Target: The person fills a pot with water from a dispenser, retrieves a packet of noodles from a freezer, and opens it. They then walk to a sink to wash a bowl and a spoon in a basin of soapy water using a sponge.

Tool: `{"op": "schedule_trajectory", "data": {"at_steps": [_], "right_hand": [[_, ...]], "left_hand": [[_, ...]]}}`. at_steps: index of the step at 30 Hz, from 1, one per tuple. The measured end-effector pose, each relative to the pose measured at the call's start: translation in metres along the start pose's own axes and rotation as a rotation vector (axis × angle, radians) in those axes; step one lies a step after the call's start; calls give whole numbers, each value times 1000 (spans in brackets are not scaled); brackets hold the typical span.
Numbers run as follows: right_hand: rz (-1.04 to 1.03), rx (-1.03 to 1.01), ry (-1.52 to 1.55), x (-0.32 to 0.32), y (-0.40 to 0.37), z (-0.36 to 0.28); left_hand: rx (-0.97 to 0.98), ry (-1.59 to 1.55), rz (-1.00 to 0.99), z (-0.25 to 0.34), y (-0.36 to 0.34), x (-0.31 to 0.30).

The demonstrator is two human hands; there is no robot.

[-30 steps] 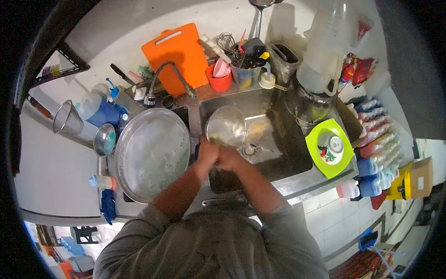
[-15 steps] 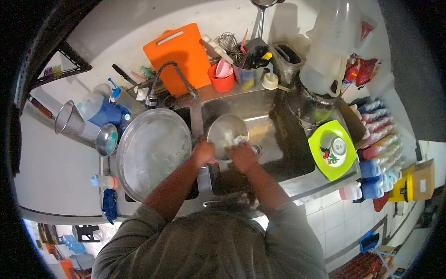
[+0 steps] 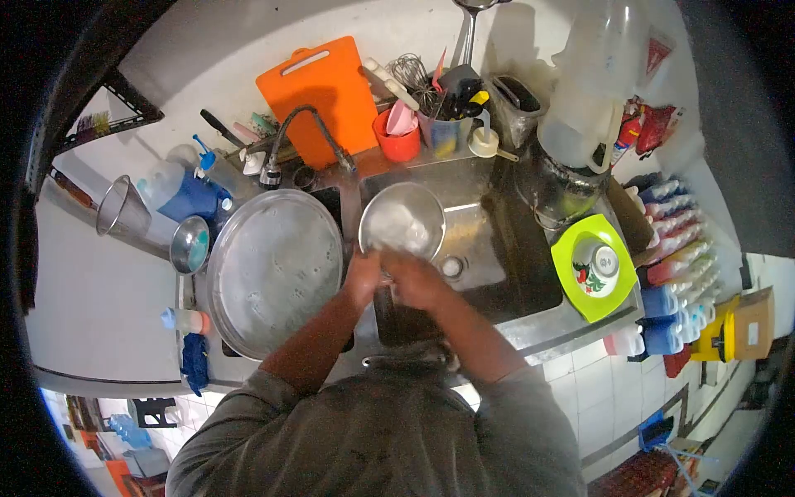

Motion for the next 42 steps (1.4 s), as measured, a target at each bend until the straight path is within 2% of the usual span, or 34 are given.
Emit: {"op": "schedule_trajectory", "data": {"at_steps": [2,3,4,6,7,8,10,11,12,14,15,16,17,18,20,21,22,23,24,26,27,28,29,30,31,32,33,34,36,37,38,40,41,42], "right_hand": [[-271,86,-400,8,-23,37],[-406,338,-367,-16,-12,26],[-406,336,-369,-23,-3,21],[-488,592,-280,-17,9,11],[-632,315,-393,8,9,20],[-638,311,-398,16,8,10],[58,18,31,20,10,-10],[-76,117,144,28,0,5],[-73,118,147,21,-8,9],[-513,249,-476,1,-25,20],[-512,248,-478,4,-34,36],[-349,144,-630,10,-39,54],[-182,43,-774,16,-44,64],[-185,49,-772,25,-40,56],[-350,113,-234,52,-23,38],[-351,110,-236,48,-18,24],[-148,83,-93,42,-16,7],[57,55,54,37,-13,-6],[60,54,60,28,-14,0],[-502,371,-419,1,-29,23],[-504,368,-423,5,-34,34],[-363,215,-618,11,-35,47],[-216,65,-802,16,-37,54],[-218,70,-803,19,-32,41],[-366,110,-737,20,-16,17],[-508,145,-672,19,-6,5],[-111,-41,-641,25,-8,11],[-106,-43,-640,25,-6,12],[190,247,-329,-5,14,-20],[285,290,-42,-7,21,-25],[284,290,-42,1,25,-30],[271,208,127,13,30,-37],[238,78,67,8,29,-43],[235,80,67,5,21,-35]], "left_hand": [[-123,209,127,11,-17,1],[-122,211,127,6,-10,-2],[-41,368,158,1,1,-2],[111,678,217,-12,13,-2],[110,668,218,-15,15,2],[180,771,298,-10,14,8],[258,874,383,1,11,13],[94,710,309,2,9,11],[-67,543,234,0,7,9],[-74,540,195,-4,-3,3],[-80,535,156,-2,-8,4],[-78,533,156,2,-9,6],[-7,668,197,13,-16,12],[62,804,233,15,-19,15],[181,858,274,-4,4,9],[302,918,321,-4,9,8],[302,916,325,-8,12,7],[118,698,247,-7,9,5],[-61,480,169,-11,10,1],[1,676,168,-21,13,-12],[74,864,162,-17,12,-12],[78,862,164,-11,14,-14],[42,911,38,10,6,-10],[3,956,-91,24,-1,-5],[5,949,-92,32,-2,0],[71,971,75,43,-2,3],[135,993,244,53,-4,3],[138,996,247,59,-8,4],[258,666,222,65,-25,5],[306,654,154,36,-11,-1],[306,654,153,17,-8,1],[178,-33,78,-3,-5,14],[152,-132,-32,6,-11,6],[150,-134,-31,18,-20,4]]}}
Point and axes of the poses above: each hand's wrist, its own y-axis towards the middle knuckle, its own x-axis out of the palm, z = x × y, the point moved 1 cm from there along y, towards the middle knuckle, and after that the axes turned 11 degrees about -x, right-handed, at the moved point
